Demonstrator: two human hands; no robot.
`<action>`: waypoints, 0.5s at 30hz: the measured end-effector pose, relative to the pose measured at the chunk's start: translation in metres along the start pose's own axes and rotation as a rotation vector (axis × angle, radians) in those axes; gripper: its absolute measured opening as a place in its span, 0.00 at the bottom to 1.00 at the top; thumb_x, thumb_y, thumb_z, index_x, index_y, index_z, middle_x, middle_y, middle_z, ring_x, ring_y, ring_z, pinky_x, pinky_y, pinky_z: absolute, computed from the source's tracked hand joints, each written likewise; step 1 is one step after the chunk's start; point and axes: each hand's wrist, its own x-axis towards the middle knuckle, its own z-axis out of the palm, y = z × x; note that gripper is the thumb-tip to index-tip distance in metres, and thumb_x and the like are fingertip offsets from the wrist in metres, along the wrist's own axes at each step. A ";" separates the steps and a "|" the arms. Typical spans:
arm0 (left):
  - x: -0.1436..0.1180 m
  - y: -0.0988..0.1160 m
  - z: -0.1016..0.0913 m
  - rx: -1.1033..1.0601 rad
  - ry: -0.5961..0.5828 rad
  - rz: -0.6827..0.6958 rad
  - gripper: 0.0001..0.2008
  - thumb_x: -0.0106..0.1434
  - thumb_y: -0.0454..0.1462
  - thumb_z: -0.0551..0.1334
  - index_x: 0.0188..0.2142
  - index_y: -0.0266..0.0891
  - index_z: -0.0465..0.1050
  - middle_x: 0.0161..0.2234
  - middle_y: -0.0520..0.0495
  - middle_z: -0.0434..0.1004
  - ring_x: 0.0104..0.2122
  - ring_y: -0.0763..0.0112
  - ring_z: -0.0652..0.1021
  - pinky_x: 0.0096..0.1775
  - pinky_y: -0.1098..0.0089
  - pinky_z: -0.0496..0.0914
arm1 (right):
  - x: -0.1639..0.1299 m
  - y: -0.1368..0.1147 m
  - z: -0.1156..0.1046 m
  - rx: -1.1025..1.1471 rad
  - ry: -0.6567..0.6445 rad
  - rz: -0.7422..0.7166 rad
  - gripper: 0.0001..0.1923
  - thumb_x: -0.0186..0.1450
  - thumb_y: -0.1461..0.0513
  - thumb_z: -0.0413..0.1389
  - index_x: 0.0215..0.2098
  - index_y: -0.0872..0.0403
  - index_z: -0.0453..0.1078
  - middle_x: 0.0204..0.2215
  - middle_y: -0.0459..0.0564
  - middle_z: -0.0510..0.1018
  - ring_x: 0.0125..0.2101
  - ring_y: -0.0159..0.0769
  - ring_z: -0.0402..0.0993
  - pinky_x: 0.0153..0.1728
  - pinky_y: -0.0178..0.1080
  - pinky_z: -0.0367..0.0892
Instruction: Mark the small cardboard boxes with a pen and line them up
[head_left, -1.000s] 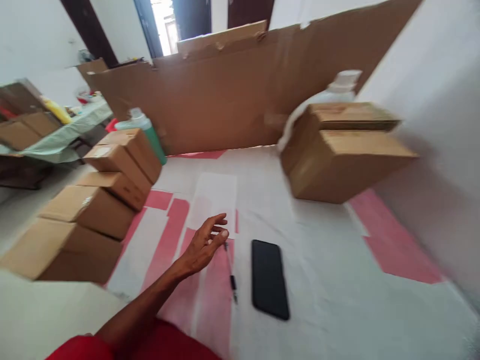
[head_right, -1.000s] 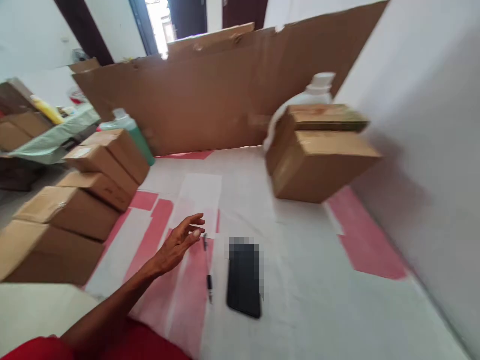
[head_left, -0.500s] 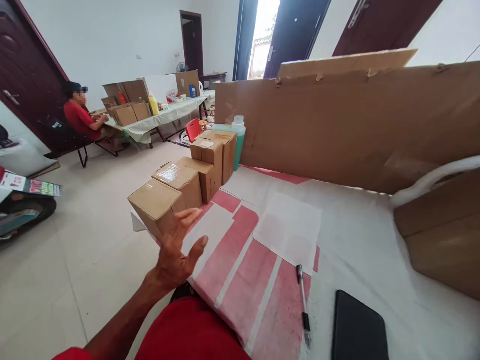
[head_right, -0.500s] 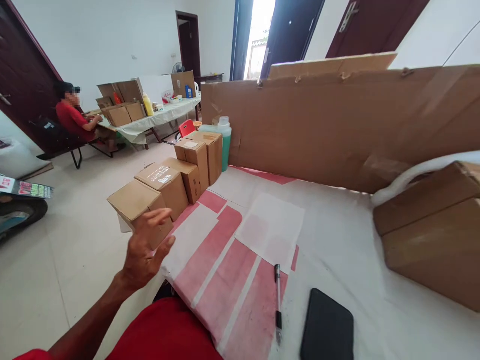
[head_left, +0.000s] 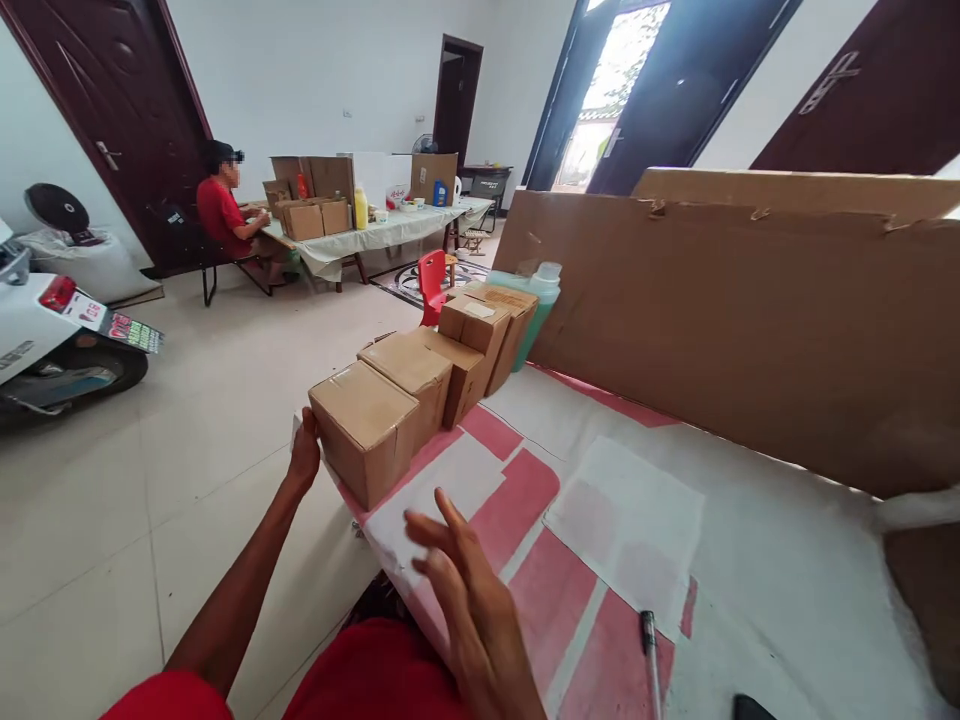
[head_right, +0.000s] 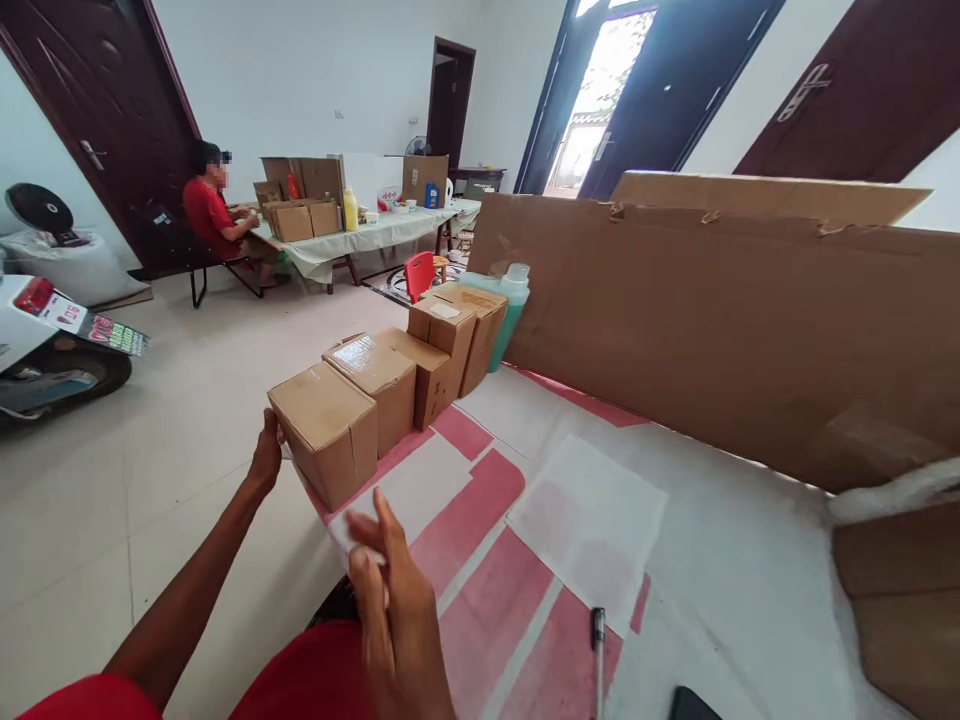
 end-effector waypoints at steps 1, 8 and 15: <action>-0.008 -0.008 0.003 -0.017 -0.030 -0.020 0.20 0.71 0.46 0.63 0.57 0.38 0.72 0.56 0.41 0.75 0.52 0.56 0.79 0.53 0.51 0.75 | 0.012 0.014 0.006 -0.004 -0.022 0.033 0.26 0.75 0.52 0.54 0.70 0.45 0.60 0.62 0.57 0.73 0.57 0.47 0.75 0.52 0.51 0.76; -0.124 -0.021 0.014 -0.010 -0.203 0.034 0.32 0.72 0.60 0.50 0.61 0.41 0.69 0.60 0.37 0.74 0.61 0.48 0.73 0.60 0.45 0.69 | 0.032 0.085 0.016 -0.023 0.130 0.077 0.38 0.71 0.48 0.56 0.74 0.48 0.51 0.70 0.58 0.61 0.69 0.51 0.57 0.68 0.57 0.57; -0.194 0.025 0.052 0.092 -0.680 0.458 0.34 0.72 0.47 0.57 0.73 0.47 0.51 0.63 0.36 0.64 0.63 0.52 0.69 0.62 0.50 0.68 | -0.008 0.089 -0.080 0.129 0.508 0.183 0.22 0.73 0.46 0.53 0.58 0.49 0.69 0.57 0.53 0.76 0.56 0.45 0.71 0.59 0.49 0.65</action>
